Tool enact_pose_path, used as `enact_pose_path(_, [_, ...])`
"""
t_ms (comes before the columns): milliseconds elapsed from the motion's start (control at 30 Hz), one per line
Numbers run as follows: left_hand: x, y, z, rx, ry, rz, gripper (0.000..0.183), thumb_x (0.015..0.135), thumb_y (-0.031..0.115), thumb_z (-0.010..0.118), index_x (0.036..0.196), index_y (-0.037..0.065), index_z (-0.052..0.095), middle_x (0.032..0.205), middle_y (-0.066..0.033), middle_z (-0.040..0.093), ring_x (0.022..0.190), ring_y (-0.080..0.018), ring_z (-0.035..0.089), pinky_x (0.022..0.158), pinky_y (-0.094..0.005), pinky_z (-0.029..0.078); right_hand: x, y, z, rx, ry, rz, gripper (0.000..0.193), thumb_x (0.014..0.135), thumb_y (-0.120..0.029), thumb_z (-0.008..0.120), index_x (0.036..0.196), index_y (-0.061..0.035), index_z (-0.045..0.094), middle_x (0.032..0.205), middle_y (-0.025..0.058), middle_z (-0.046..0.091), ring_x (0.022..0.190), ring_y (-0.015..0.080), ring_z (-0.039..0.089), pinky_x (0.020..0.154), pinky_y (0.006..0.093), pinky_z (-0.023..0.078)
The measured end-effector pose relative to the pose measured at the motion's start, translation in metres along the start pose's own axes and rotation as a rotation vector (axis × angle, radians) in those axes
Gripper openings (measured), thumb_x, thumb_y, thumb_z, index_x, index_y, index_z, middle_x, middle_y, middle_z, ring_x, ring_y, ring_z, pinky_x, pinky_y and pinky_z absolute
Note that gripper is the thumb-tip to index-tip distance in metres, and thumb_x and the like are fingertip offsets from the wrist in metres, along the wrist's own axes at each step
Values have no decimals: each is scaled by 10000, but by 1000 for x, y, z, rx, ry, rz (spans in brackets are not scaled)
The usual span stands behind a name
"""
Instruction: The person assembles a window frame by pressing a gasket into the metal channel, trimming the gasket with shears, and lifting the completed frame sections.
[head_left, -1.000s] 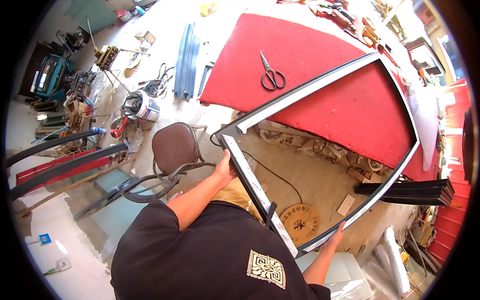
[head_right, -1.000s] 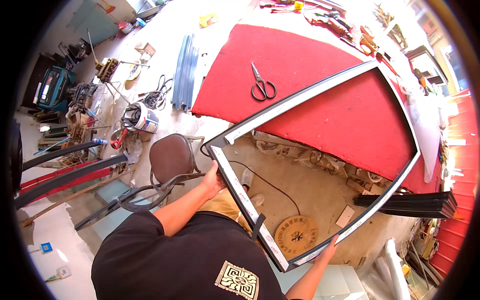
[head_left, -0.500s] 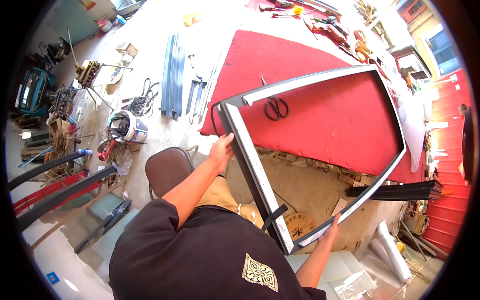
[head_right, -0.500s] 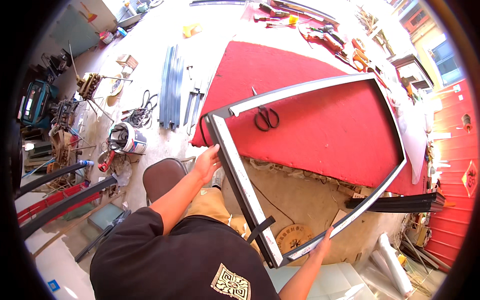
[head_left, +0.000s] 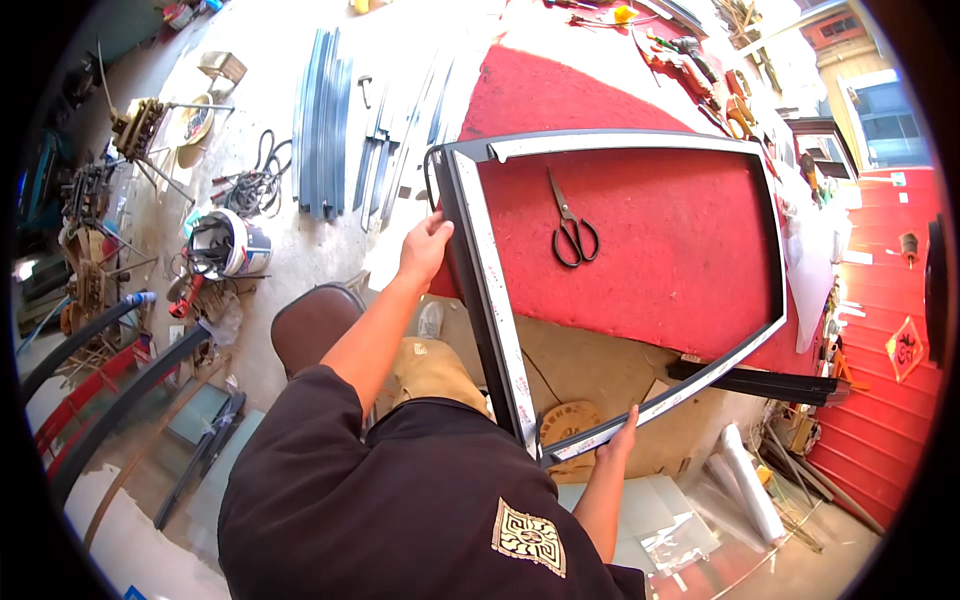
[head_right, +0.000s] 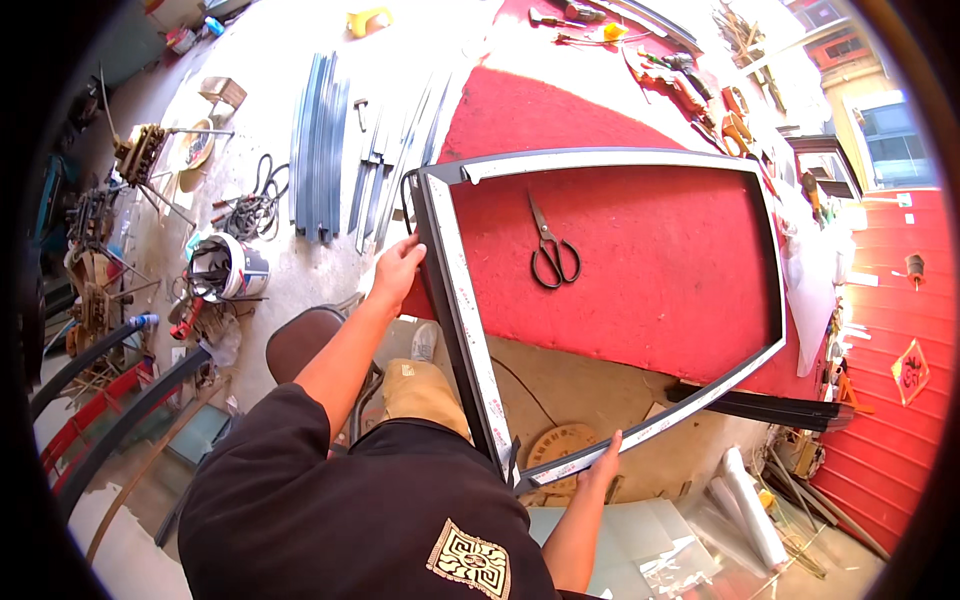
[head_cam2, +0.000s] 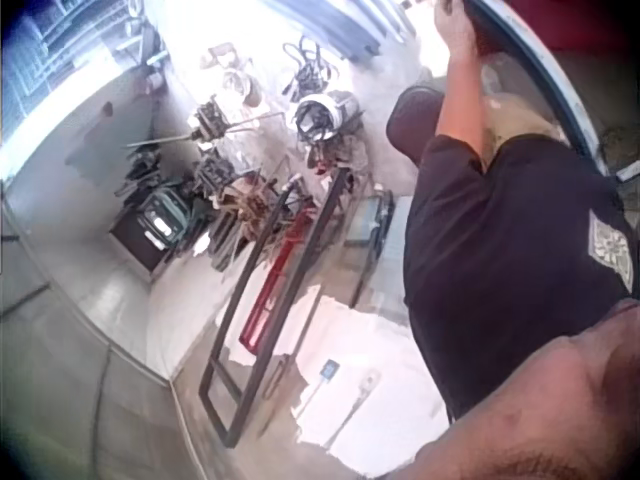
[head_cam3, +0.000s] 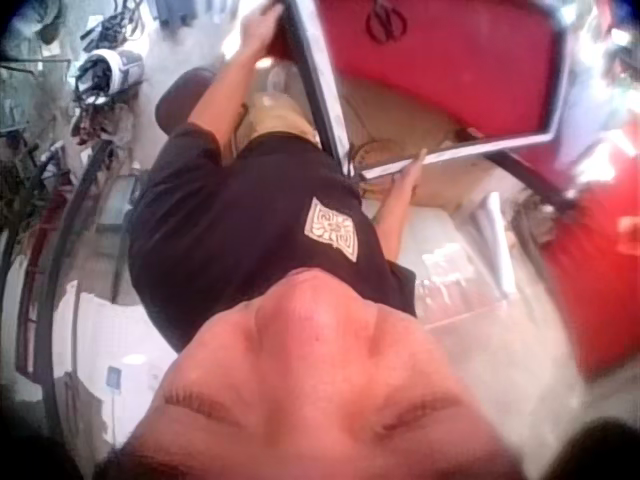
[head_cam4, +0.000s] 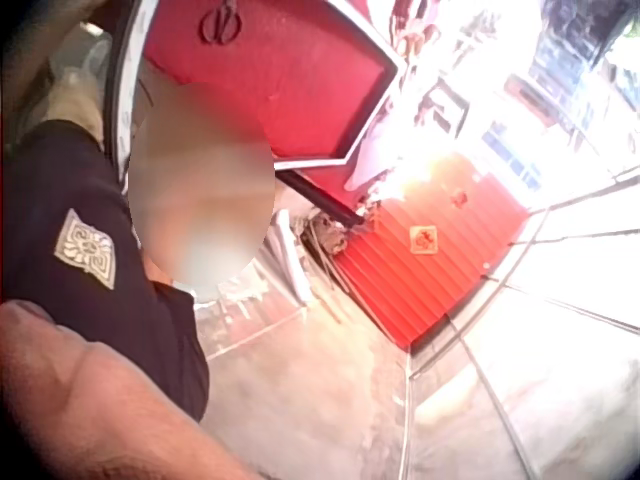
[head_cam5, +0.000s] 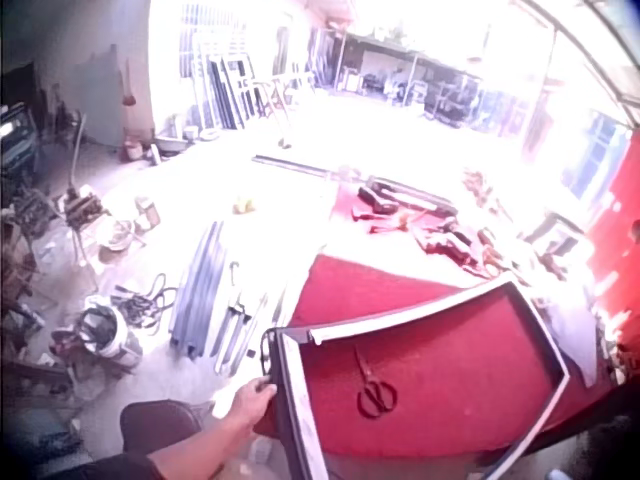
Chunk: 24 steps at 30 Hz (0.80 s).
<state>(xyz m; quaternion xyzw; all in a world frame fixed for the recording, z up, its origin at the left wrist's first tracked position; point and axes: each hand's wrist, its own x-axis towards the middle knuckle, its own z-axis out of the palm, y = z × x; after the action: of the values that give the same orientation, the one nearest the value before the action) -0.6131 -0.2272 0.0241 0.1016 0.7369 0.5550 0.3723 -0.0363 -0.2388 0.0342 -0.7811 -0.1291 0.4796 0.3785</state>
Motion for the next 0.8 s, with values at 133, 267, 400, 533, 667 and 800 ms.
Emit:
enact_pose_path(133, [39,-46,-14,72,100,10,553,938,180,770,1412,-58,612,1258,-175,732,1134,-247,707,1000,-372,549,-7,-8,4,-35,-8,4,809,956,-599,759,1474,-19,533,1382,126,599,1232,281,598,1076,438,501])
enact_pose_path(267, [32,-27,-5,170,23,-5,388,941,134,738,1274,-48,654,1079,-127,758,986,-234,726,889,-372,560,-1,-3,-3,-29,-22,-12,812,964,-602,744,1478,-12,527,1402,133,589,1240,286,595,1097,432,487])
enact_pose_path(400, [20,-24,-11,-101,106,-17,120,1020,129,657,1052,14,660,930,-62,699,818,-151,651,797,-319,532,1,-7,6,-14,-23,-1,774,969,-599,742,1448,-22,549,1375,122,601,1225,266,593,1091,411,479])
enact_pose_path(533, [0,-44,-35,-324,-45,-151,129,1044,139,613,979,34,577,809,-33,608,638,-147,603,556,-317,501,5,-2,1,19,-47,-13,748,965,-608,750,1403,-26,581,1230,75,620,1108,217,598,986,388,514])
enact_pose_path(667, [3,-60,-61,-146,-95,-242,188,1035,183,645,897,80,572,671,-4,520,500,-125,517,466,-301,441,2,-2,8,2,-43,-71,731,966,-603,755,1388,-29,589,1191,68,621,1065,198,603,931,388,532])
enact_pose_path(800, [6,-77,-90,93,-145,-284,200,1037,213,665,912,64,618,707,-11,563,529,-110,538,488,-294,448,9,3,0,39,-58,-14,736,965,-596,759,1397,-29,576,1215,76,624,1084,220,611,950,408,534])
